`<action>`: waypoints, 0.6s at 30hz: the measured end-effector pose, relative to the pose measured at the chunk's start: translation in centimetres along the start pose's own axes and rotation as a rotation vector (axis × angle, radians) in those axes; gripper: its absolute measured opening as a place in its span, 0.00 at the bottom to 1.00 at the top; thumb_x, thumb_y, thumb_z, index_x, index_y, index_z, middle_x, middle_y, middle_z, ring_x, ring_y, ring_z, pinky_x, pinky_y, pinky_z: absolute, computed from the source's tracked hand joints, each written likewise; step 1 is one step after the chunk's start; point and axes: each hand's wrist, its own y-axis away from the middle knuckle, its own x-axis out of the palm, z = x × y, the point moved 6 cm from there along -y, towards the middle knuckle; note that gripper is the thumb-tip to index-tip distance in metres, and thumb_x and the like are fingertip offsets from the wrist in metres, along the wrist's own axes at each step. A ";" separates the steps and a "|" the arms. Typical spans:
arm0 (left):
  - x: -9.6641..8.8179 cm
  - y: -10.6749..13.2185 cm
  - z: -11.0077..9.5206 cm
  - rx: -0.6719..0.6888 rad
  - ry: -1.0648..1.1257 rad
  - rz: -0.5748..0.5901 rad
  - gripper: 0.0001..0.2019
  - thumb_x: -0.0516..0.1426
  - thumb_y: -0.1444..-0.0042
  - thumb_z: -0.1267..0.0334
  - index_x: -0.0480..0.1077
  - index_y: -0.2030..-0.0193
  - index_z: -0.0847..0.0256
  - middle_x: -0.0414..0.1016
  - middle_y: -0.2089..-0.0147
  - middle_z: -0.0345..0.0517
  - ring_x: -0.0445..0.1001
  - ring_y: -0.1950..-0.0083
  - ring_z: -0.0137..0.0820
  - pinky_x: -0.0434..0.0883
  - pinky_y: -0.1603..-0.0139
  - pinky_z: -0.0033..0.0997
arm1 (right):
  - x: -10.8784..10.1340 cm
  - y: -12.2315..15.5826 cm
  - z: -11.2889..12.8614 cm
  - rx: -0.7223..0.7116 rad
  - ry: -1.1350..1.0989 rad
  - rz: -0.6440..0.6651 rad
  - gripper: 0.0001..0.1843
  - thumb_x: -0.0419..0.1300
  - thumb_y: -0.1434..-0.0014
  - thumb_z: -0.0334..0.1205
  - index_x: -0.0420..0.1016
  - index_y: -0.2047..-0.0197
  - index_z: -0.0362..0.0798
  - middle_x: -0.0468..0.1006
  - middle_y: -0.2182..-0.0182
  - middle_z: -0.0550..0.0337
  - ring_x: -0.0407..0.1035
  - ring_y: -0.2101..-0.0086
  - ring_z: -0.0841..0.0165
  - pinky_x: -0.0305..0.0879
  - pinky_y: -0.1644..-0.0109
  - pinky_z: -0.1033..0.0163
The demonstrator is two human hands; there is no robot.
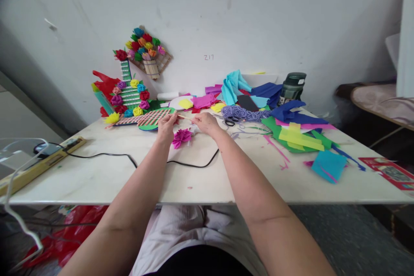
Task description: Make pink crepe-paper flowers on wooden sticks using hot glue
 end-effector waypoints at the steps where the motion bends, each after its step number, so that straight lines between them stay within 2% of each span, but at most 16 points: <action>1: 0.1 0.0 -0.1 0.012 0.001 0.006 0.13 0.60 0.51 0.54 0.74 0.77 0.63 0.69 0.80 0.40 0.61 0.77 0.24 0.62 0.67 0.29 | 0.0 0.0 0.0 0.001 -0.005 0.002 0.17 0.54 0.42 0.44 0.81 0.67 0.44 0.75 0.76 0.59 0.62 0.74 0.72 0.49 0.71 0.68; 5: 0.3 0.1 -0.4 0.043 0.010 0.022 0.15 0.59 0.48 0.54 0.74 0.77 0.63 0.66 0.82 0.39 0.60 0.77 0.24 0.62 0.68 0.28 | 0.2 -0.1 0.0 0.005 -0.026 0.003 0.17 0.54 0.42 0.44 0.81 0.67 0.44 0.76 0.76 0.59 0.63 0.74 0.72 0.51 0.70 0.68; 12: 0.6 0.1 -0.1 0.004 0.043 0.055 0.16 0.59 0.49 0.51 0.73 0.75 0.62 0.75 0.74 0.45 0.62 0.77 0.24 0.61 0.71 0.28 | 0.1 0.0 0.0 0.018 -0.005 0.000 0.17 0.53 0.42 0.45 0.81 0.65 0.44 0.76 0.75 0.59 0.63 0.74 0.72 0.52 0.70 0.68; 18: -0.1 0.2 0.0 -0.063 -0.019 -0.027 0.12 0.63 0.56 0.55 0.73 0.77 0.62 0.74 0.77 0.43 0.60 0.78 0.23 0.61 0.72 0.28 | -0.4 0.3 0.6 0.009 0.092 -0.018 0.17 0.54 0.42 0.46 0.81 0.69 0.45 0.78 0.74 0.58 0.63 0.73 0.72 0.49 0.71 0.67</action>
